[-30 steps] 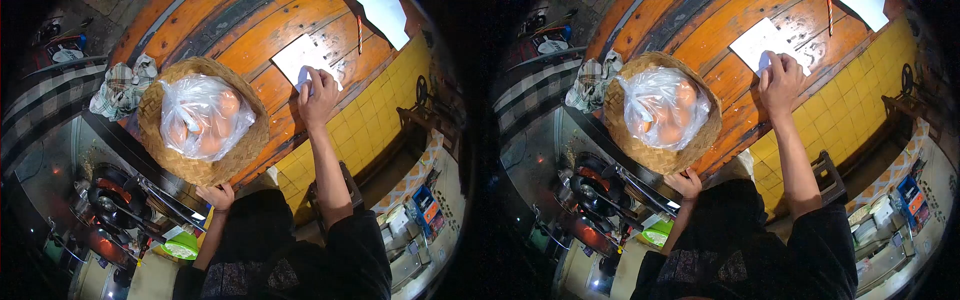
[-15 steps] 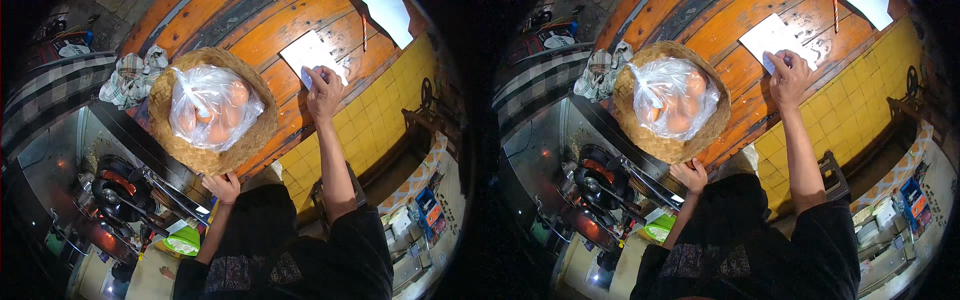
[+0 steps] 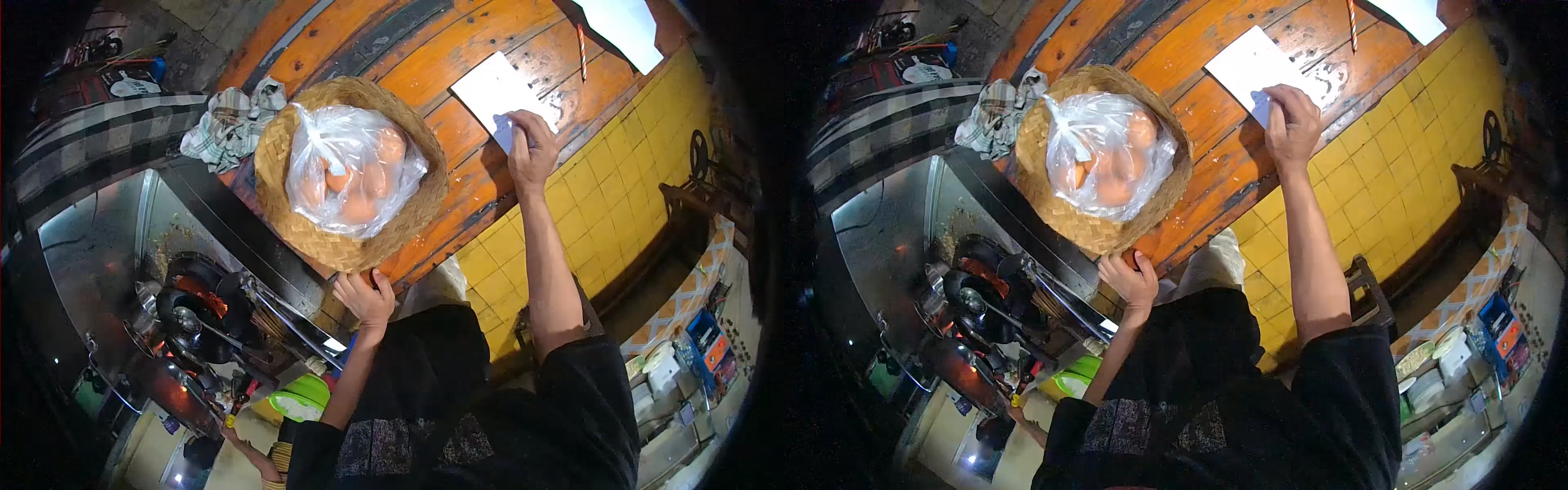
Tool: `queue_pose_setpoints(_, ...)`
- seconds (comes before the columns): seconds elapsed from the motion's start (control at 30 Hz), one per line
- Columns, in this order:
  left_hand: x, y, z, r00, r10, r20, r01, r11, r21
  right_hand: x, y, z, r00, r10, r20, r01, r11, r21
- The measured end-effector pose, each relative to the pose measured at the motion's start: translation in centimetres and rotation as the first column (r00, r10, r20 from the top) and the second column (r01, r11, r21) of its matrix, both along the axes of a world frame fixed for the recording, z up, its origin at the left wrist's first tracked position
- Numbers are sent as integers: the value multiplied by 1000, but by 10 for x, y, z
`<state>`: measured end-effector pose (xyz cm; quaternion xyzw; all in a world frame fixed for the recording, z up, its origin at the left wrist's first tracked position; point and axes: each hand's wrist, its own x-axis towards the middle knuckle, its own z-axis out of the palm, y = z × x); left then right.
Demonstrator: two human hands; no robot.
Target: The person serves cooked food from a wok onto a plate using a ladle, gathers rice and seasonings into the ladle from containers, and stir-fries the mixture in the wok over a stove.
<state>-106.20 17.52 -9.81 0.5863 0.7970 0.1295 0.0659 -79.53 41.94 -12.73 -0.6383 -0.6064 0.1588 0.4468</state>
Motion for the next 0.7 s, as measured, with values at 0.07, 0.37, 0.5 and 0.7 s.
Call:
queue_pose_setpoints(0.07, 2, 0, 2, 1000, -2, 12, 1, 1000, 21, 4, -7, 8, 999, 7, -47, -8, 1000, -8)
queue_pose_setpoints(0.37, 3, -3, 2, 999, 30, 41, -35, 992, 124, 40, -106, 41, 994, -22, 109, 20, 1000, 15)
queue_pose_setpoints(0.5, 3, -2, 1, 999, 33, 30, -37, 986, 160, 94, -216, -8, 995, -49, 89, 83, 891, -446)
queue_pose_setpoints(0.7, 5, -6, 4, 999, 38, 11, -39, 985, 168, 238, -525, -142, 992, -81, -92, -71, 232, -970)
